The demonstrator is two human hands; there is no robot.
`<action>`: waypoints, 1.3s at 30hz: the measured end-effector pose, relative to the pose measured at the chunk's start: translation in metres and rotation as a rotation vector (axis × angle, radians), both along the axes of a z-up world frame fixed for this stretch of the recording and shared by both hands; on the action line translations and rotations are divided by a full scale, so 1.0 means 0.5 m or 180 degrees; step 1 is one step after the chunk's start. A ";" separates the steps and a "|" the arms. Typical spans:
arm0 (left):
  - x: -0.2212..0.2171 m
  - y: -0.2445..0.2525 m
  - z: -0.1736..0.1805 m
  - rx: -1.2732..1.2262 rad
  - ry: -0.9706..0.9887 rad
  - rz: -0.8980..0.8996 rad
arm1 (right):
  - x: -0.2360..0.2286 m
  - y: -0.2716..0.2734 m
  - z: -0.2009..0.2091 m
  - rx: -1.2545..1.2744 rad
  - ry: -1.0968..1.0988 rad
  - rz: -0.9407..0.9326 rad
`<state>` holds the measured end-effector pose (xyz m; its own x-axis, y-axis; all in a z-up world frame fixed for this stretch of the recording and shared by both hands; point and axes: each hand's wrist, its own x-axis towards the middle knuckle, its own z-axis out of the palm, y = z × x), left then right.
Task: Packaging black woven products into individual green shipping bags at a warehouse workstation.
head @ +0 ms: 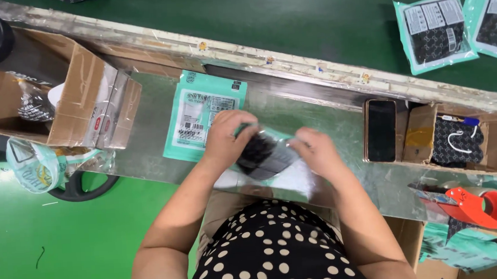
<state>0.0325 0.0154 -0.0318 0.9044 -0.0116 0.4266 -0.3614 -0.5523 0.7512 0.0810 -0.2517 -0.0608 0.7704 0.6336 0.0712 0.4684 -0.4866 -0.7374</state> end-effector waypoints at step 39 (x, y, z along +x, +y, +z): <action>0.057 -0.156 -0.210 -0.0208 0.0408 -0.0518 | -0.010 0.072 -0.198 0.0707 -0.0106 -0.1029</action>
